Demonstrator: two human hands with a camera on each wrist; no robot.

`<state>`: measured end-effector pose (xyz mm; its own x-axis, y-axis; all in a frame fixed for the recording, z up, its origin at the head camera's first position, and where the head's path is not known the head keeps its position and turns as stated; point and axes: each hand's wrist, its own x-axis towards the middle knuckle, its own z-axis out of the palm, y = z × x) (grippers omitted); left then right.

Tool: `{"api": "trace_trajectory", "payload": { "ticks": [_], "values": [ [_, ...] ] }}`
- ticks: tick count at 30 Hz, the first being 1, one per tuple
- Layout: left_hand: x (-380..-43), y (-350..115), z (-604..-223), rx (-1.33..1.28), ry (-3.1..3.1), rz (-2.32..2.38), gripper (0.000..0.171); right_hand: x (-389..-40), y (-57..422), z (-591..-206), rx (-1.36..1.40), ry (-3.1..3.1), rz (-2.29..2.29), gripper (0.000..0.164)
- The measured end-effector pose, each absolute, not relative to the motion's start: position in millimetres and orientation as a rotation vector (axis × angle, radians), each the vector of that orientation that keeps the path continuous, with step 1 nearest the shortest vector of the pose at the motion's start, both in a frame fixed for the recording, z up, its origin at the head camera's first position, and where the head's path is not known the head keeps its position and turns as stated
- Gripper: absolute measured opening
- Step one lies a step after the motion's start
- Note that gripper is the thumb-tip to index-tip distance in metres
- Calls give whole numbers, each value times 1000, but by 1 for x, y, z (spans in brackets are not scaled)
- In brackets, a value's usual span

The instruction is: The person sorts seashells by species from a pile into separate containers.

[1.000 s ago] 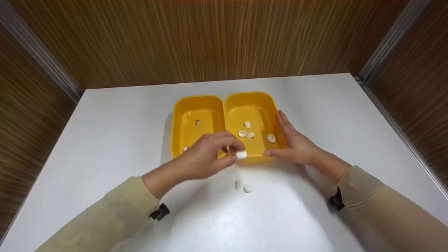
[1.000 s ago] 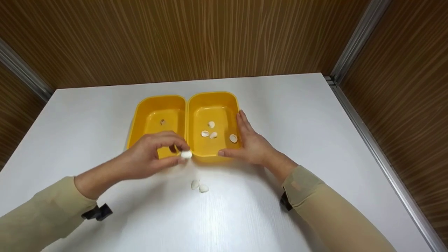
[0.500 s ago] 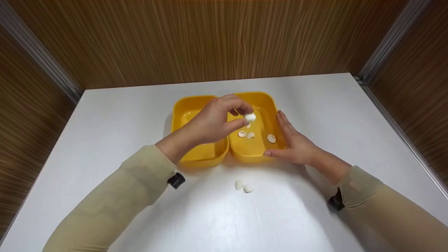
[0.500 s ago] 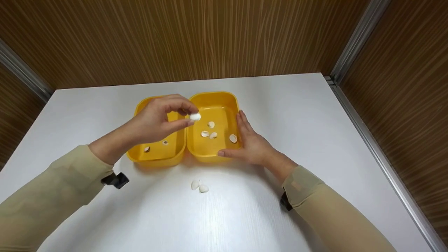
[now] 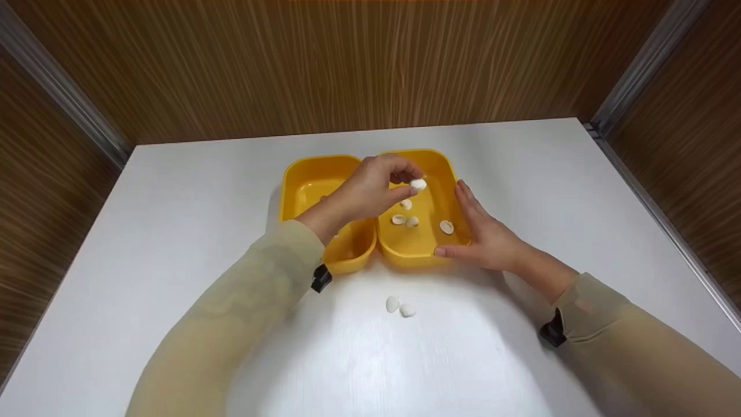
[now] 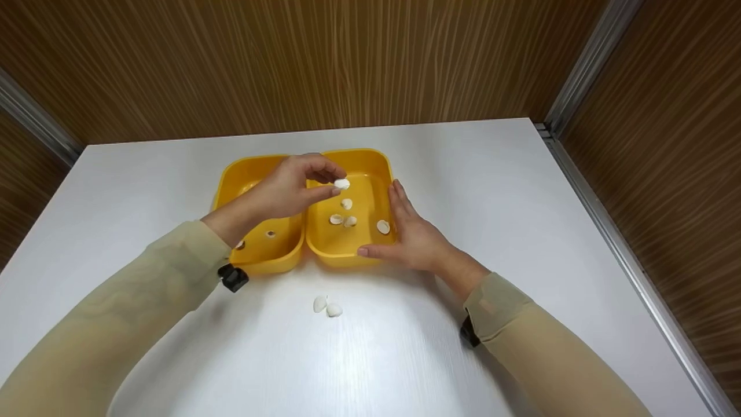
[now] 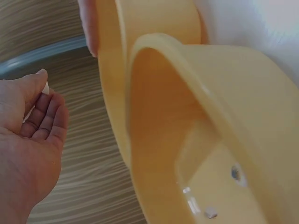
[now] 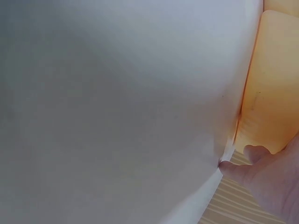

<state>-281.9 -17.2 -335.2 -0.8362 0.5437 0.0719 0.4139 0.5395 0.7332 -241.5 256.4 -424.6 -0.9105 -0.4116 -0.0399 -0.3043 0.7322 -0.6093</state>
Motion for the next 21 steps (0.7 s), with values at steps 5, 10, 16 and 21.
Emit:
{"api": "trace_trajectory", "payload": {
  "ticks": [5, 10, 16, 21],
  "values": [
    [-295, -11, -349, 795, 2578, 1192, 29, -240, 258, -426, -560, 2764, -921, 132],
    [-304, -6, -361, 736, 2552, 1234, 28, -240, 258, -427, -573, 2773, -920, 131],
    [-307, -2, -370, 689, 2523, 1249, 27, -240, 258, -427, -583, 2777, -924, 131],
    [-308, 1, -376, 718, 2504, 1231, 25, -240, 258, -428, -579, 2785, -919, 131]
  ]
}}
